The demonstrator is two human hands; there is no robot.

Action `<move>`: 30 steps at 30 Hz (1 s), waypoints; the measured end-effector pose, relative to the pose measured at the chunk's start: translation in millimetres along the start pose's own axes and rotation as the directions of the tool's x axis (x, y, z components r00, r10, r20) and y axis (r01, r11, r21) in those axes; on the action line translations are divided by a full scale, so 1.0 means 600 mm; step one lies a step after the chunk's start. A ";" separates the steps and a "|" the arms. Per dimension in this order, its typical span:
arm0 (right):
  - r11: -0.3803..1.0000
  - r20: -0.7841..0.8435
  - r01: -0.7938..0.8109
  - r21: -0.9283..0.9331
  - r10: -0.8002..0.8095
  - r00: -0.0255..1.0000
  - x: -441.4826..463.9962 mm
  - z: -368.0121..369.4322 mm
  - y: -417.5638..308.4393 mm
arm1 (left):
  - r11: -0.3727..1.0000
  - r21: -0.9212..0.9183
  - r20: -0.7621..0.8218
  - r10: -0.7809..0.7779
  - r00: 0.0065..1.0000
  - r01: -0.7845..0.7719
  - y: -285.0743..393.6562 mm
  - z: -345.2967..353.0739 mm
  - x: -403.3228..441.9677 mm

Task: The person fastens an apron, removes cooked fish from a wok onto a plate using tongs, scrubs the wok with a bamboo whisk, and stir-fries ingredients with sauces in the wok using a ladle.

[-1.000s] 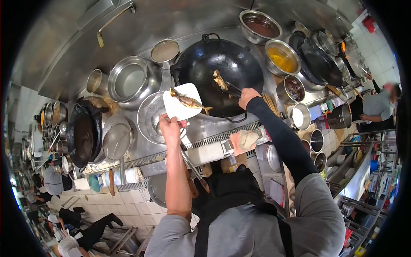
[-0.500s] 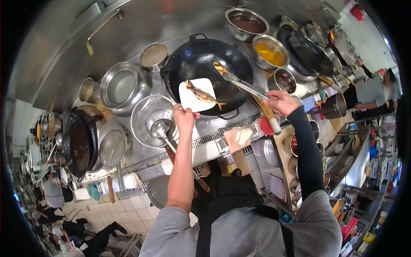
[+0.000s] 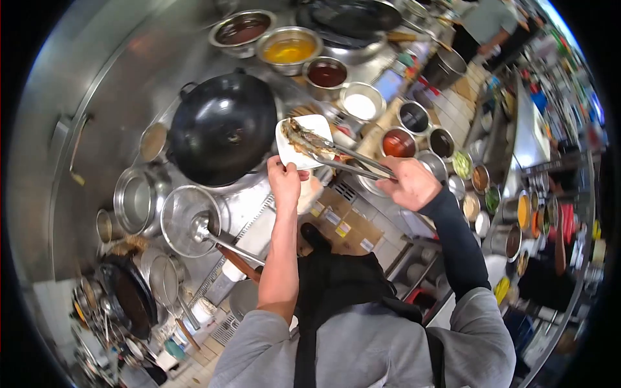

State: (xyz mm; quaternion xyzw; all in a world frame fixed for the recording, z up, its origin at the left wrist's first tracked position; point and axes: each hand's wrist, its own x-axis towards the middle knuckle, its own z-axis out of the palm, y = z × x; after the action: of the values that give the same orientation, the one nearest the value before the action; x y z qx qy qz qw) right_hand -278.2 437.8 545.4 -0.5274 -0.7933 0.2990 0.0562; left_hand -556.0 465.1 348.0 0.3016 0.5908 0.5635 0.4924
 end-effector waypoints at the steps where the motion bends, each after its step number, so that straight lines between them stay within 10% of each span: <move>1: 0.999 -0.070 0.038 0.019 -0.037 0.997 -0.046 0.000 0.032 | 1.000 -0.005 0.045 -0.011 0.999 0.012 -0.018 0.019 -0.021; 9: 0.943 -0.323 -0.263 0.205 0.319 0.891 -0.386 0.088 0.173 | 0.993 0.094 0.438 -0.110 0.892 0.076 -0.158 0.162 -0.230; 16: 0.357 -0.228 -0.406 0.841 0.915 0.332 -0.774 0.139 0.170 | 0.929 0.270 0.694 -0.371 0.617 0.255 -0.356 0.204 -0.470; 26: 0.223 -0.246 -0.139 0.965 0.952 -0.183 -0.969 0.374 0.135 | 0.768 0.633 0.754 -0.583 0.304 -0.097 -0.741 0.393 -0.666; 30: 0.225 -0.213 0.062 0.972 0.964 -0.161 -0.998 0.481 0.111 | 0.728 0.612 0.791 -0.545 0.279 -0.311 -0.917 0.480 -0.699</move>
State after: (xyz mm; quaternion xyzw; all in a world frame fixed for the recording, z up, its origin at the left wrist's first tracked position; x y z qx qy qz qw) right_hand -79.5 -185.3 410.2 -0.7814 0.0114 0.1860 0.5956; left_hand -41.9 88.4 -45.6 0.6793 0.3566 -0.0300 0.6407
